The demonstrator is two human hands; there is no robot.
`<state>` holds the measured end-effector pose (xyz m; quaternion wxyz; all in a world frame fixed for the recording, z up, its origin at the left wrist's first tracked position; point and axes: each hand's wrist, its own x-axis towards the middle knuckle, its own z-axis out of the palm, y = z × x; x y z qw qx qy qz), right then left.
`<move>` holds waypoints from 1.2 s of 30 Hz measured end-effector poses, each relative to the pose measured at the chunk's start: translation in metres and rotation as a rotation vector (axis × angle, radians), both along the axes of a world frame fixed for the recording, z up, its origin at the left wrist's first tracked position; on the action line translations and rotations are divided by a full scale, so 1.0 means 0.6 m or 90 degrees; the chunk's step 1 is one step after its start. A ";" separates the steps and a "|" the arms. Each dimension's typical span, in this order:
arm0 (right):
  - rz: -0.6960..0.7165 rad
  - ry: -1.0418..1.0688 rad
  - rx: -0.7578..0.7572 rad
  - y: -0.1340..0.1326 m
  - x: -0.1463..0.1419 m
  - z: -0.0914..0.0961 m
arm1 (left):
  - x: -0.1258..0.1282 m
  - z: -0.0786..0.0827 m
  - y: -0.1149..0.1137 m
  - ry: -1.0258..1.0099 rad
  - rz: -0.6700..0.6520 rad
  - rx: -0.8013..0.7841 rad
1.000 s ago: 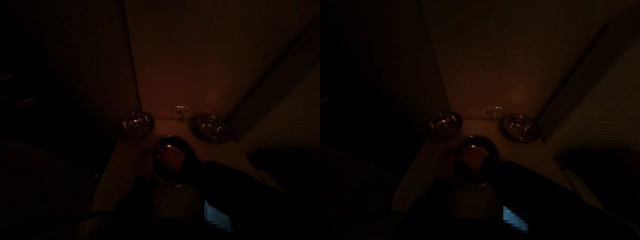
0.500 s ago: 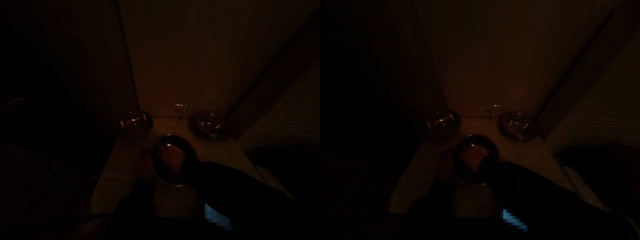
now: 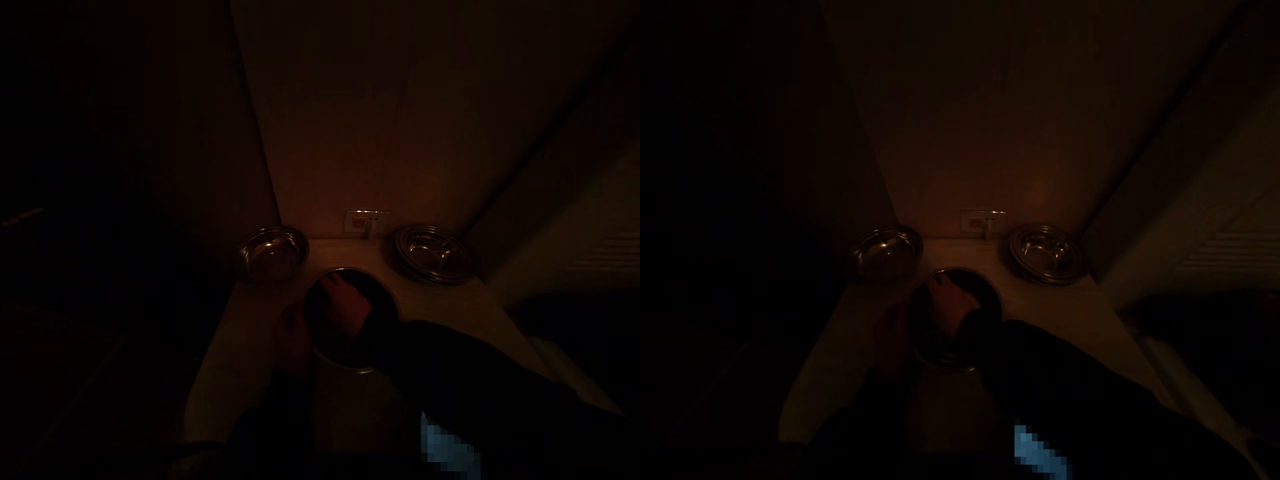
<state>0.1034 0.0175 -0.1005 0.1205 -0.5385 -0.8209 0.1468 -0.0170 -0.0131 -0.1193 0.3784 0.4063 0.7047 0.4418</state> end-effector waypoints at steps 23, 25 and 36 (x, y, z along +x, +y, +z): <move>0.182 -0.374 0.032 0.011 0.097 0.040 | -0.006 0.009 0.018 0.036 -0.021 -0.028; 0.127 -0.329 -0.090 -0.022 0.095 0.039 | -0.002 0.010 0.019 0.056 -0.023 -0.025; 0.242 -0.322 0.047 0.005 0.062 0.048 | -0.005 0.012 0.016 0.068 -0.018 -0.021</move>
